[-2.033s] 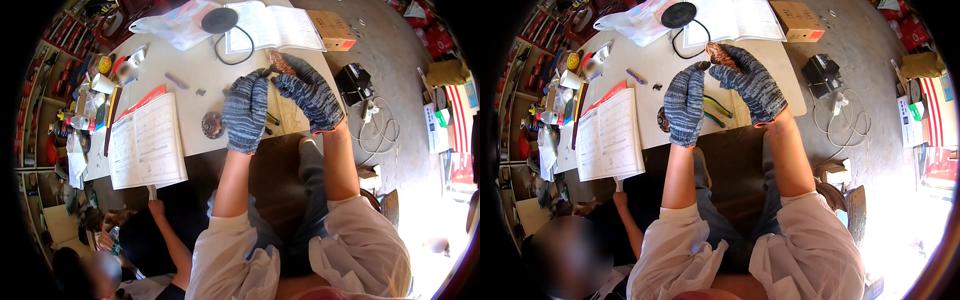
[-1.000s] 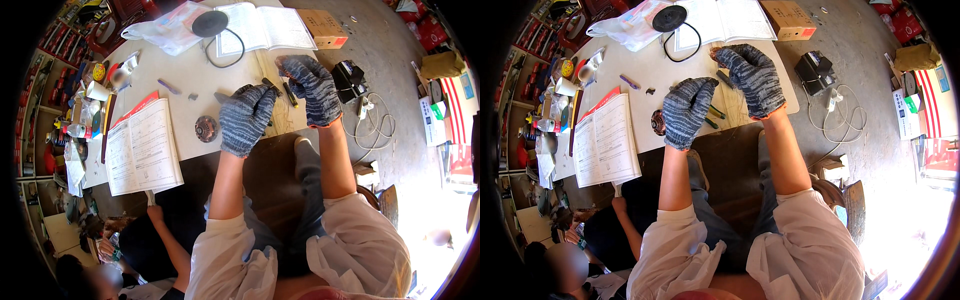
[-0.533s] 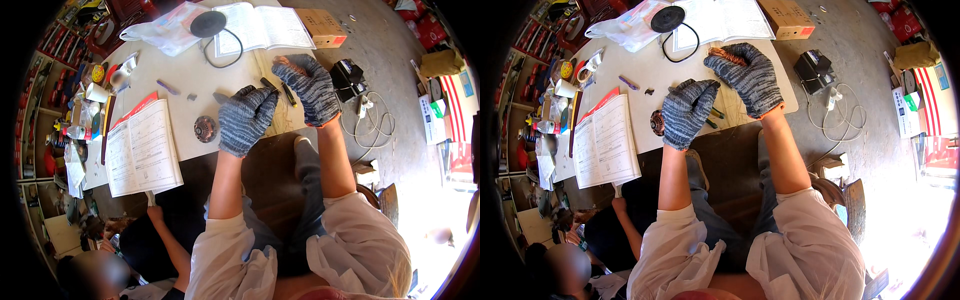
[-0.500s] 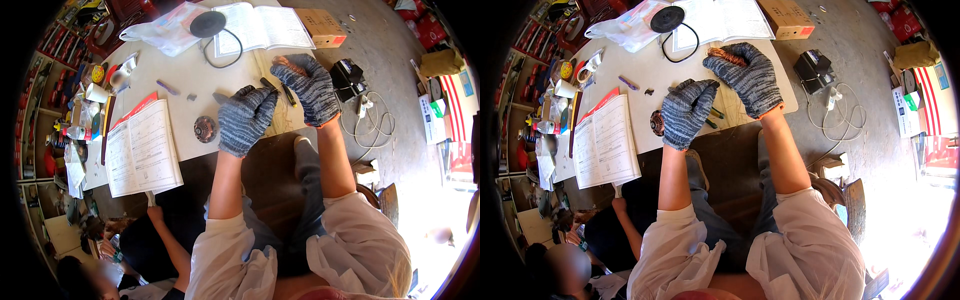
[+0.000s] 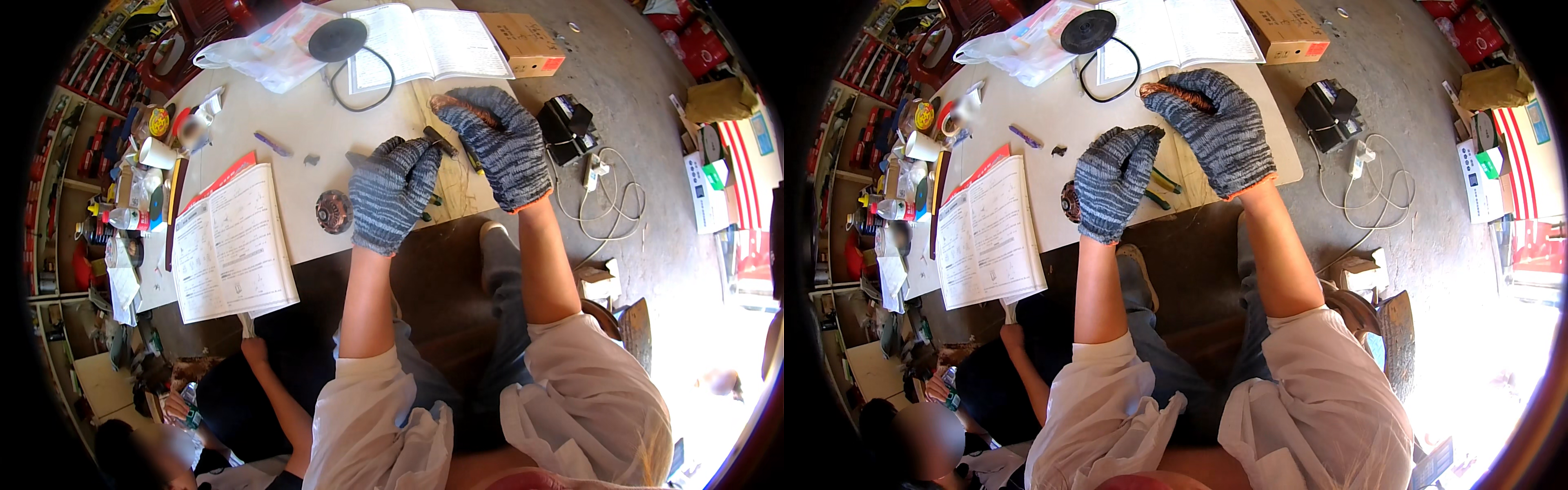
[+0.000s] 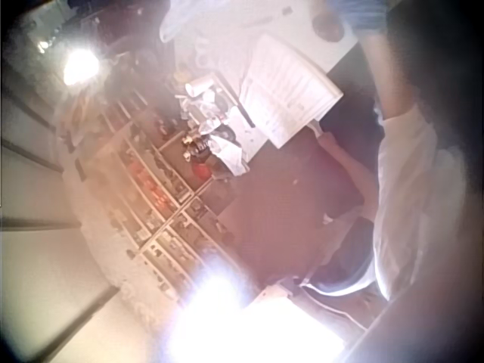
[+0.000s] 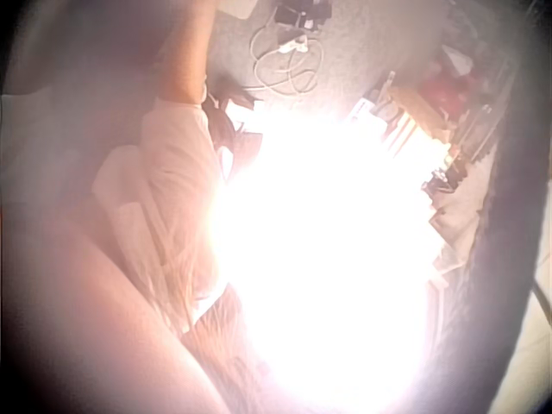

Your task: The person sits at a table and winds a copper wire around a cylindrical metal component using gloved hands. They repeatedly wrap the wire, adjust the coil, and inspect the assembly while referencing an open manual on the table.

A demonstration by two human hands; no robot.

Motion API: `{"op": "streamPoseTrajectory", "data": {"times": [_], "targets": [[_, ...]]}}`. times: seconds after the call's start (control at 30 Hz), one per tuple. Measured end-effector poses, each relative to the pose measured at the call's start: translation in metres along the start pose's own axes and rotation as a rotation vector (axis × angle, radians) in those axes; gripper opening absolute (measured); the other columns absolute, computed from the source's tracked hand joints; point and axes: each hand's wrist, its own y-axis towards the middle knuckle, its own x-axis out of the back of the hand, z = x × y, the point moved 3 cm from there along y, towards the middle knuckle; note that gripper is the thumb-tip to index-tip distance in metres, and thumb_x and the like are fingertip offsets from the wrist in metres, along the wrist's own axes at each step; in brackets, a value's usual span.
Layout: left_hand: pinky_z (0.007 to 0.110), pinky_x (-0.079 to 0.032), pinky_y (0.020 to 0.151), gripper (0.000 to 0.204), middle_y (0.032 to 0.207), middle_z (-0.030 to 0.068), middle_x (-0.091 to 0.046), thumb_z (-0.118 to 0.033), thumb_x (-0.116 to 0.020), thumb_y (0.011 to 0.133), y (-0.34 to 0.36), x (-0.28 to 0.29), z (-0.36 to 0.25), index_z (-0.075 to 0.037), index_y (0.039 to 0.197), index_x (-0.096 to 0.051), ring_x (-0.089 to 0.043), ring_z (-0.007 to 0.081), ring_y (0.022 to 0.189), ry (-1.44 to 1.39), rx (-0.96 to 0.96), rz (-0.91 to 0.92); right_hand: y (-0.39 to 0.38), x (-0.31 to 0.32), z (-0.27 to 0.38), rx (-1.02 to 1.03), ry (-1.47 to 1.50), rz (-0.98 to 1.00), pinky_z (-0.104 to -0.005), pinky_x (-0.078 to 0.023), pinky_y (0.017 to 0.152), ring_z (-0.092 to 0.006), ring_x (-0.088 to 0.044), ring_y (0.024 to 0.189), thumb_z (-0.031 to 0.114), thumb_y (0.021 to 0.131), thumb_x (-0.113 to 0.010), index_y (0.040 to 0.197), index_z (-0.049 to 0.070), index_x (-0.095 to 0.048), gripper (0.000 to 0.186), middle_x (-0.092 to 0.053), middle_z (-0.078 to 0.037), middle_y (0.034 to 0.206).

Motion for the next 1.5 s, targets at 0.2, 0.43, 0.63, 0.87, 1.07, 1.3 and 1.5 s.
{"op": "streamPoseTrajectory", "data": {"times": [0.2, 0.43, 0.63, 0.87, 1.07, 1.3, 1.5], "targets": [[0.026, -0.049, 0.07, 0.022, 0.088, 0.0085, -0.067, -0.002, -0.059, 0.083, -0.004, -0.006, 0.0, -0.001, 0.104, -0.063, -0.062, 0.0142, 0.077, -0.519, 0.249, -0.012, -0.002, -0.001, 0.007, 0.026, 0.041, 0.034, -0.0267, -0.049, 0.078, -0.0131, -0.061, 0.084, 0.015, 0.076, -0.072, 0.099, 0.001, -0.063, 0.028, -0.064, -0.007, 0.092], [0.023, -0.048, 0.071, 0.022, 0.089, 0.0082, -0.067, -0.005, -0.06, 0.083, -0.008, -0.006, -0.009, 0.005, 0.103, -0.062, -0.059, 0.0095, 0.076, -0.823, 0.394, -0.041, -0.006, -0.012, 0.008, -0.003, 0.162, 0.069, -0.026, -0.049, 0.079, -0.0136, -0.061, 0.086, 0.013, 0.075, -0.072, 0.1, 0.002, -0.062, 0.029, -0.064, -0.007, 0.094], [0.024, -0.048, 0.073, 0.019, 0.091, 0.0091, -0.067, -0.003, -0.058, 0.085, -0.012, -0.002, -0.007, 0.004, 0.102, -0.062, -0.06, 0.01, 0.079, -0.774, 0.393, -0.127, -0.006, -0.012, 0.014, 0.148, -0.003, 0.106, -0.025, -0.049, 0.081, -0.0125, -0.062, 0.089, 0.005, 0.079, -0.066, 0.105, 0.0, -0.058, 0.027, -0.066, -0.007, 0.097], [0.024, -0.048, 0.074, 0.018, 0.092, 0.0094, -0.067, -0.004, -0.058, 0.085, -0.011, -0.001, -0.008, 0.003, 0.1, -0.063, -0.062, 0.012, 0.081, -0.669, 0.301, -0.175, -0.005, -0.014, 0.011, 0.118, 0.088, 0.102, -0.0271, -0.049, 0.084, -0.0166, -0.06, 0.093, 0.009, 0.076, -0.07, 0.108, 0.003, -0.058, 0.035, -0.061, -0.009, 0.102], [0.025, -0.048, 0.073, 0.017, 0.089, 0.0084, -0.067, -0.007, -0.058, 0.085, -0.008, 0.005, -0.006, 0.003, 0.098, -0.064, -0.06, 0.011, 0.077, -0.831, 0.463, -0.086, -0.004, -0.007, 0.012, 0.137, -0.065, 0.229, -0.0289, -0.046, 0.085, -0.0188, -0.06, 0.092, -0.002, 0.079, -0.058, 0.116, 0.003, -0.054, 0.038, -0.061, -0.009, 0.106], [0.019, -0.042, 0.059, 0.019, 0.087, 0.0029, -0.066, -0.01, -0.056, 0.088, -0.006, 0.014, -0.005, 0.001, 0.1, -0.065, -0.049, 0.0048, 0.063, -0.496, 0.256, -0.175, -0.001, -0.012, 0.003, 0.099, -0.085, 0.181, -0.0297, -0.046, 0.085, -0.0203, -0.06, 0.097, 0.002, 0.081, -0.058, 0.12, 0.011, -0.054, 0.04, -0.06, -0.008, 0.112], [0.024, -0.047, 0.071, 0.017, 0.091, 0.0082, -0.067, -0.003, -0.056, 0.086, -0.007, 0.017, -0.005, 0.002, 0.1, -0.065, -0.058, 0.0108, 0.075, -0.341, 0.207, -0.282, -0.007, -0.02, -0.01, 0.058, 0.028, 0.275, -0.0283, -0.044, 0.087, -0.0186, -0.055, 0.1, -0.001, 0.082, -0.056, 0.121, 0.007, -0.054, 0.04, -0.058, -0.008, 0.113]]}}
